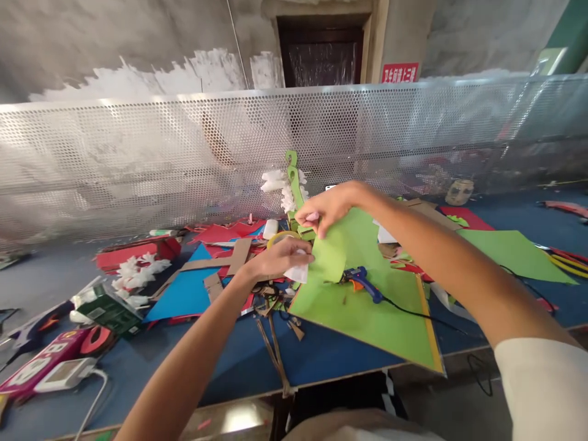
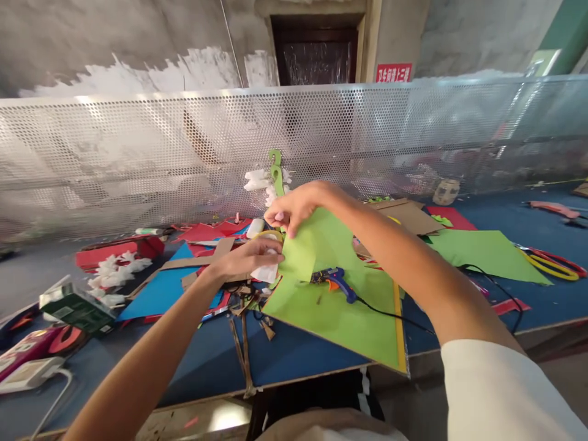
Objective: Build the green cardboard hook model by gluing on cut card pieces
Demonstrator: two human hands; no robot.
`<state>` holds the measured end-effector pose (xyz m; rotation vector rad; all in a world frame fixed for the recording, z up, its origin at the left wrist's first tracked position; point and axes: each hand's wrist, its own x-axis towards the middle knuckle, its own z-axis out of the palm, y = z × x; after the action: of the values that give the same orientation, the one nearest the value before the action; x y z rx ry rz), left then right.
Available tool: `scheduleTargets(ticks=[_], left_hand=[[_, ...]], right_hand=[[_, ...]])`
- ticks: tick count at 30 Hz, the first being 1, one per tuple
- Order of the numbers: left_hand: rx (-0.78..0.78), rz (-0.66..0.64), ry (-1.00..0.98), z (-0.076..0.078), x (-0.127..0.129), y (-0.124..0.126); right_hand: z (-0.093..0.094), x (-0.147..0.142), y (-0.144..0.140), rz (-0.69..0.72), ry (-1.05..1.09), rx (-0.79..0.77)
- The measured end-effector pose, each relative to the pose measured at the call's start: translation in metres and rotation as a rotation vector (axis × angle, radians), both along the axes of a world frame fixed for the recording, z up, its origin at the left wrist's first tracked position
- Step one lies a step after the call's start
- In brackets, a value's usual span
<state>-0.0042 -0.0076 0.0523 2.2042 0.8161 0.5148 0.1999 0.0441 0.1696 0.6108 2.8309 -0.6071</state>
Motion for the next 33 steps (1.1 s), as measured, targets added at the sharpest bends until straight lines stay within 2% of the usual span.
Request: scheduleTargets(ticks=[2, 5, 7, 8, 10, 12, 15, 17, 18, 20, 24, 26, 28, 30, 33], left_hand=[[0.023, 0.083, -0.034, -0.001, -0.008, 0.000], [0.025, 0.312, -0.181, -0.008, -0.029, 0.009], [0.020, 0.455, -0.288, -0.017, -0.044, 0.017], [0.013, 0.501, -0.329, -0.022, -0.051, 0.022], [-0.001, 0.559, -0.387, -0.032, -0.062, 0.029], [-0.027, 0.570, -0.409, -0.041, -0.067, 0.033], [-0.066, 0.544, -0.425, -0.049, -0.065, 0.035], [-0.103, 0.529, -0.447, -0.049, -0.063, 0.032], [-0.132, 0.526, -0.464, -0.049, -0.062, 0.030], [-0.220, 0.516, -0.513, -0.046, -0.064, 0.026], [-0.371, 0.485, -0.622, -0.042, -0.070, 0.021], [-0.388, 0.466, -0.626, -0.041, -0.068, 0.020], [-0.368, 0.429, -0.591, -0.042, -0.059, 0.019], [-0.320, 0.373, -0.515, -0.044, -0.045, 0.015], [-0.283, 0.285, -0.319, -0.054, -0.017, 0.010]], right_hand=[[0.002, -0.002, -0.007, -0.055, 0.050, 0.191], [-0.003, 0.013, -0.027, -0.249, 0.339, 0.515], [-0.017, 0.033, -0.047, -0.364, 0.481, 0.558], [-0.028, 0.044, -0.058, -0.409, 0.457, 0.526], [-0.060, 0.065, -0.081, -0.504, 0.245, 0.454], [-0.101, 0.080, -0.098, -0.614, 0.011, 0.441], [-0.156, 0.087, -0.110, -0.648, -0.159, 0.456], [-0.178, 0.086, -0.112, -0.665, -0.194, 0.460], [-0.182, 0.085, -0.112, -0.661, -0.193, 0.455], [-0.177, 0.087, -0.114, -0.656, -0.166, 0.454], [-0.136, 0.115, -0.119, -0.754, -0.032, 0.521], [-0.116, 0.137, -0.113, -0.823, 0.072, 0.545], [-0.103, 0.158, -0.097, -0.901, 0.134, 0.552], [-0.102, 0.173, -0.075, -0.971, 0.139, 0.548], [-0.115, 0.180, -0.047, -1.031, 0.150, 0.554]])
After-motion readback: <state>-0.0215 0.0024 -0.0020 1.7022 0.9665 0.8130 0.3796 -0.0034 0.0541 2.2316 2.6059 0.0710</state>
